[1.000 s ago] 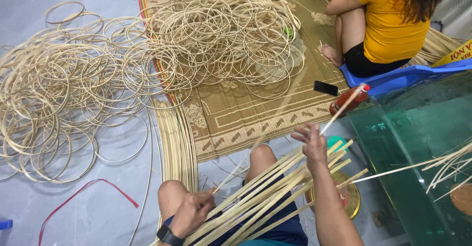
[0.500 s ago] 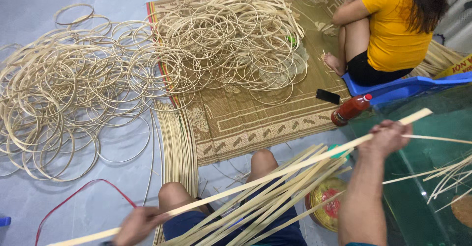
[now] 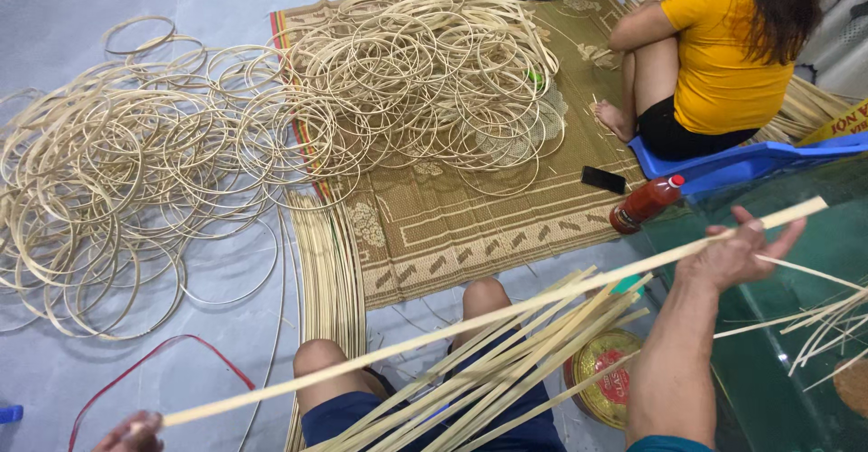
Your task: The person sits on the floor and bends long, thin bamboo strips into circular rings by hand. They repeatedly pick up a strip, curve it into a loop, and tuck the end to secure the shape, placing the finished rings onto a growing pile on the floor.
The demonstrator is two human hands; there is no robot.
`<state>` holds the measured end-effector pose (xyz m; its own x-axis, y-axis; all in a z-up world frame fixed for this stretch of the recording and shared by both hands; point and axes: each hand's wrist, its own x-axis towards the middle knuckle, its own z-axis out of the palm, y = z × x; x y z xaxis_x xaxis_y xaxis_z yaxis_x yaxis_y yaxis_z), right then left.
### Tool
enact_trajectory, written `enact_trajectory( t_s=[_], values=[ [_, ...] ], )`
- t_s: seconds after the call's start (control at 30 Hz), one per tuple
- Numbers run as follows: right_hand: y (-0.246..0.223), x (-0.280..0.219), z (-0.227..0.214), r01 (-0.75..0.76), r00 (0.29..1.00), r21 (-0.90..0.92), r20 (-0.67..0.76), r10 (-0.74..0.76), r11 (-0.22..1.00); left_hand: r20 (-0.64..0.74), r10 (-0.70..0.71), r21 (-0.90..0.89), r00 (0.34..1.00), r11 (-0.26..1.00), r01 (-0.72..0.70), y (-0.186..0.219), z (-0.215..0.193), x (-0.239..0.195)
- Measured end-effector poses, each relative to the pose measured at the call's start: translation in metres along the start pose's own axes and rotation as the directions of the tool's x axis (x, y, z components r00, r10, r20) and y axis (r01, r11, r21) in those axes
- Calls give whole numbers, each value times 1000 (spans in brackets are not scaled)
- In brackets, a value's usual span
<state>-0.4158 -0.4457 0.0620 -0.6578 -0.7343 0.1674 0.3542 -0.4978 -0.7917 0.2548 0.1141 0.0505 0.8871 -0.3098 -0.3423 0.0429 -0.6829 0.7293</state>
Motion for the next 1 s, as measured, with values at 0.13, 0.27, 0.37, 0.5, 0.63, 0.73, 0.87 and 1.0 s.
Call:
enact_trajectory(
  t_s=[0.13,0.27,0.37,0.5,0.63,0.73,0.87,1.0],
  values=[
    [-9,-46,41,-220,931,218,337,138,951,-226,17,-558,974,817,-144,-9,-3,4],
    [-23,-110,96,-267,789,39,582,195,963,-310,145,-871,940,354,-341,27,11,-29],
    [-30,-167,111,-144,567,-291,759,320,946,-248,375,-961,894,24,-276,56,26,-35],
    [-31,-238,120,-90,109,-240,962,249,967,62,749,-972,660,-104,209,82,48,-32],
    [-57,-264,131,240,-243,-33,966,93,970,431,745,-902,510,337,271,123,79,-51],
    [-72,-284,141,296,-327,-155,911,252,943,674,426,-603,604,789,115,176,106,-79],
    [-81,-293,149,493,-423,125,899,112,861,782,336,-251,525,941,-228,231,139,-114],
    [-85,-291,155,533,-461,160,878,126,831,840,208,-42,502,946,-322,261,153,-130]
  ],
)
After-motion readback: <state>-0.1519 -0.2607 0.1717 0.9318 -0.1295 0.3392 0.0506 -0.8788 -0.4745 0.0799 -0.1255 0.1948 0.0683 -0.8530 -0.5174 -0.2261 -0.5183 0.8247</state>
